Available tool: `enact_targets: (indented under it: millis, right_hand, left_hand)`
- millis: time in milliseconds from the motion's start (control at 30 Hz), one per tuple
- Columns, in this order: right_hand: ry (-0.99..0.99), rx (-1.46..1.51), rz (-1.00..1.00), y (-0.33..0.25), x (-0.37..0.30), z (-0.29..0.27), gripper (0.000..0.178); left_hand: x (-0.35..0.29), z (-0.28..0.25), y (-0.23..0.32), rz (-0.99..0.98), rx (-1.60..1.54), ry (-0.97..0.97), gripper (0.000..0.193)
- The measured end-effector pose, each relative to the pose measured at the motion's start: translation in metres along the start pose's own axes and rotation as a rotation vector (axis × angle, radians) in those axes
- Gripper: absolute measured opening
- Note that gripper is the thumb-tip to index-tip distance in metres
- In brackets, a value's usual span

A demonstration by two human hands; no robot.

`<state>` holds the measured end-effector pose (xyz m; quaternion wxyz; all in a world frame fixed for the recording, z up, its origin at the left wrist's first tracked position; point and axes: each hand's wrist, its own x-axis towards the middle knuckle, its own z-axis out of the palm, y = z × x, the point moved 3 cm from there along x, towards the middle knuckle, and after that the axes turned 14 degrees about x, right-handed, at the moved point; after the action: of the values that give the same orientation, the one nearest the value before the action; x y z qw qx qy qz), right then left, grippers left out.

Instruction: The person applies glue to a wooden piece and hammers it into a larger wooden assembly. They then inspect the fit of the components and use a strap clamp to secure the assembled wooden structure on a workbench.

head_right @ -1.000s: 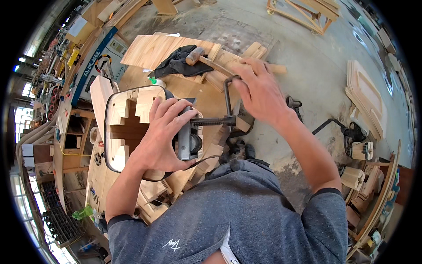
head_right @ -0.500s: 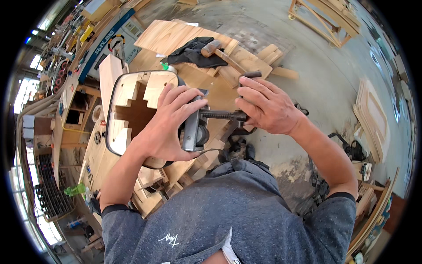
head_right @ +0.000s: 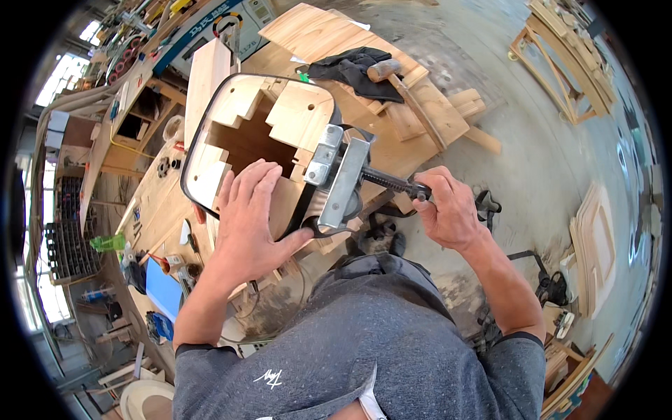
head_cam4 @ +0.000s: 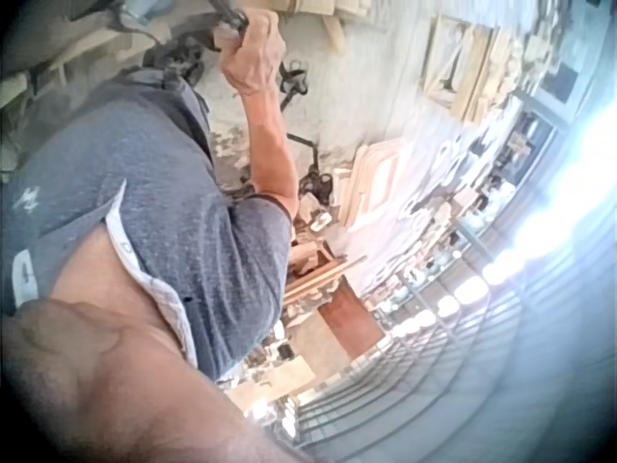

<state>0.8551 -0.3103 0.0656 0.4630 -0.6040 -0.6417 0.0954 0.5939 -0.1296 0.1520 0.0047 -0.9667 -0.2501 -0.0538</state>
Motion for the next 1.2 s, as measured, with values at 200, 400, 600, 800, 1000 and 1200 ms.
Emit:
enact_targets:
  millis: [200, 400, 600, 800, 1000, 1200]
  right_hand:
    - [0.036, 0.338, 0.453, 0.004, -0.011, 0.009, 0.033]
    - [0.143, 0.600, 0.633, 0.001, -0.021, 0.023, 0.042]
    - [0.112, 0.542, 0.597, -0.003, -0.017, 0.021, 0.040]
    - [0.174, 0.691, 0.579, -0.001, -0.024, 0.030, 0.038]
    - [0.155, 0.733, 0.624, -0.005, -0.020, 0.027, 0.038]
    - [0.072, 0.668, 0.597, -0.007, -0.022, 0.019, 0.040]
  left_hand:
    - [-0.002, 0.013, 0.003, -0.029, -0.067, 0.094, 0.084]
    - [0.004, 0.010, 0.001, -0.039, -0.089, 0.152, 0.075]
    - [0.054, 0.008, -0.010, -0.035, -0.149, -0.193, 0.037]
    - [0.054, 0.020, -0.011, -0.036, -0.228, -0.165, 0.036]
    - [0.054, 0.021, -0.012, -0.009, -0.207, -0.107, 0.030]
    - [0.055, 0.023, -0.013, -0.022, -0.257, -0.177, 0.027]
